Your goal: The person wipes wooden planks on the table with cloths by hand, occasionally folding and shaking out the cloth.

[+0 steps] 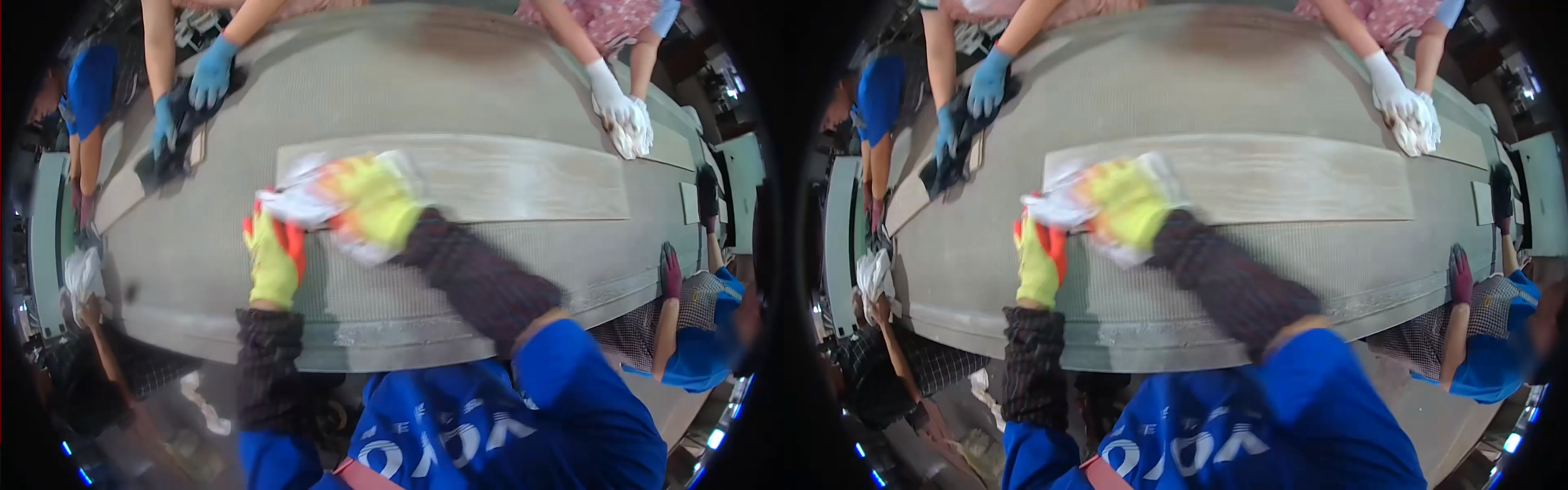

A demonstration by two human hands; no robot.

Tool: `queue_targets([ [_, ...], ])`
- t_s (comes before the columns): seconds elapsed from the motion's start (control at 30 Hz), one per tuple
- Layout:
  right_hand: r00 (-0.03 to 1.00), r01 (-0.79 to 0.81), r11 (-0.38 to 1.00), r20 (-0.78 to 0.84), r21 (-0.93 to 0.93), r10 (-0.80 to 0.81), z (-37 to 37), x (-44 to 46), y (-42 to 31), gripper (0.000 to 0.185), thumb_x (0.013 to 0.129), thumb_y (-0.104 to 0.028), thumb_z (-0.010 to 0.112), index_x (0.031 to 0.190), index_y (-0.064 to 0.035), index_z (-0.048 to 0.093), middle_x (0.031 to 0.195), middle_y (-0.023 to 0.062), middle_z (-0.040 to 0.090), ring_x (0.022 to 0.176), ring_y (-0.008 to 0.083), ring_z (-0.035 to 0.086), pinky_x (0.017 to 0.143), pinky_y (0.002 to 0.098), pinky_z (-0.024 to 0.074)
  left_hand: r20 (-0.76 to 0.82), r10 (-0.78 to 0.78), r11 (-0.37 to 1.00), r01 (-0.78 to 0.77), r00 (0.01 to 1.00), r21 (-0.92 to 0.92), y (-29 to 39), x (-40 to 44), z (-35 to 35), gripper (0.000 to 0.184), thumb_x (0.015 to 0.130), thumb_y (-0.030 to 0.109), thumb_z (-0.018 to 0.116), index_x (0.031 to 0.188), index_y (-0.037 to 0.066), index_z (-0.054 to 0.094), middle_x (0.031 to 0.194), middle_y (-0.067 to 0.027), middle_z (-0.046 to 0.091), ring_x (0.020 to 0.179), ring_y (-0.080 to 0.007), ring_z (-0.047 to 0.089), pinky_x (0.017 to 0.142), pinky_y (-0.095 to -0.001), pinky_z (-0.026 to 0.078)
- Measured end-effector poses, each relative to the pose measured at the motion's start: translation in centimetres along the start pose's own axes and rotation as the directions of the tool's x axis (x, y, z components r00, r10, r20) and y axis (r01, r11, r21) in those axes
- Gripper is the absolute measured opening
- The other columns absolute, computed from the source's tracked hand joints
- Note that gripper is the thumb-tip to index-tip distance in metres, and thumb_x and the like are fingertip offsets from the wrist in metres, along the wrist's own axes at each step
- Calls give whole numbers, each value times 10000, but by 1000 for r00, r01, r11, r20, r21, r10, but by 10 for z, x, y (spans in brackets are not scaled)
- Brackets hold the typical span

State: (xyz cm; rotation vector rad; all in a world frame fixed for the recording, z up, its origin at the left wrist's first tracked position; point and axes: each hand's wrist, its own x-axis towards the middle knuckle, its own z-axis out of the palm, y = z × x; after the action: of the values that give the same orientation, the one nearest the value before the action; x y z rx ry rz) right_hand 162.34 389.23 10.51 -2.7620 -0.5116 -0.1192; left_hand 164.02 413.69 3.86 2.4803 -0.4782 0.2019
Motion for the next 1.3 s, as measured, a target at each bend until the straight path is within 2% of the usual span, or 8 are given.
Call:
queue_targets([
  [0.07,929,-91,967,-370,-236,-2,-32,-90,100,472,894,-290,647,1295,-40,657,1205,166,704,1180,344,653,1016,484,517,-12,-48,999,48,999,-14,34,-1,-1,562,1032,192,617,1532,-8,454,1549,-247,500,1505,-414,388,1268,-550,206],
  [0.13,787,52,-44,-14,998,617,-98,-175,156,448,1102,-302,429,1298,46,630,1199,139,720,1064,284,713,928,414,586,-42,-61,997,59,997,-41,49,1,10,545,1028,167,617,1521,-7,465,1534,-243,515,1484,-412,422,1259,-554,231],
  [0.4,919,-96,969,-395,-226,-1,39,1,-57,455,821,-261,666,1231,-65,665,1193,155,683,1138,347,634,1017,481,497,-45,49,933,-62,998,-355,38,-58,-22,504,1083,197,538,1534,-14,457,1511,-256,531,1420,-423,496,1248,-545,261],
  [0.5,992,-54,999,-112,2,53,32,14,-75,488,837,-289,671,1284,-95,664,1300,139,655,1200,331,612,1058,502,468,316,-332,50,351,889,-935,44,-50,-28,516,1093,207,511,1542,-35,433,1478,-267,542,1437,-418,464,1257,-543,235],
  [0.73,345,-779,541,-505,316,791,-131,-245,181,251,1000,-242,630,1120,-40,720,1090,125,755,1019,252,728,945,376,560,158,144,988,-133,977,-83,94,-25,-27,554,1092,222,520,1555,-54,394,1482,-264,543,1464,-390,441,1269,-560,176],
  [1.0,800,-326,934,-484,147,355,-24,-7,27,386,899,-416,649,1118,-107,725,1146,154,733,1033,355,717,905,529,544,198,148,917,-60,969,-394,100,3,-9,578,1116,328,453,1558,-42,403,1512,-219,549,1449,-340,487,1268,-520,231],
  [1.13,614,506,-199,-189,839,766,-21,-34,-7,389,949,-319,674,1273,-106,711,1100,117,780,1038,308,724,927,471,561,226,62,213,208,972,-955,165,-16,-8,605,1131,419,397,1582,14,399,1544,-153,535,1433,-296,508,1231,-472,341],
  [1.3,870,460,-498,-262,735,417,-44,-72,-38,405,1048,-365,610,1261,-25,668,1277,109,661,1165,212,640,1000,393,523,507,-104,-83,501,856,-862,202,-49,-81,572,1123,485,415,1516,77,496,1483,-87,578,1331,-234,585,1108,-416,484],
])
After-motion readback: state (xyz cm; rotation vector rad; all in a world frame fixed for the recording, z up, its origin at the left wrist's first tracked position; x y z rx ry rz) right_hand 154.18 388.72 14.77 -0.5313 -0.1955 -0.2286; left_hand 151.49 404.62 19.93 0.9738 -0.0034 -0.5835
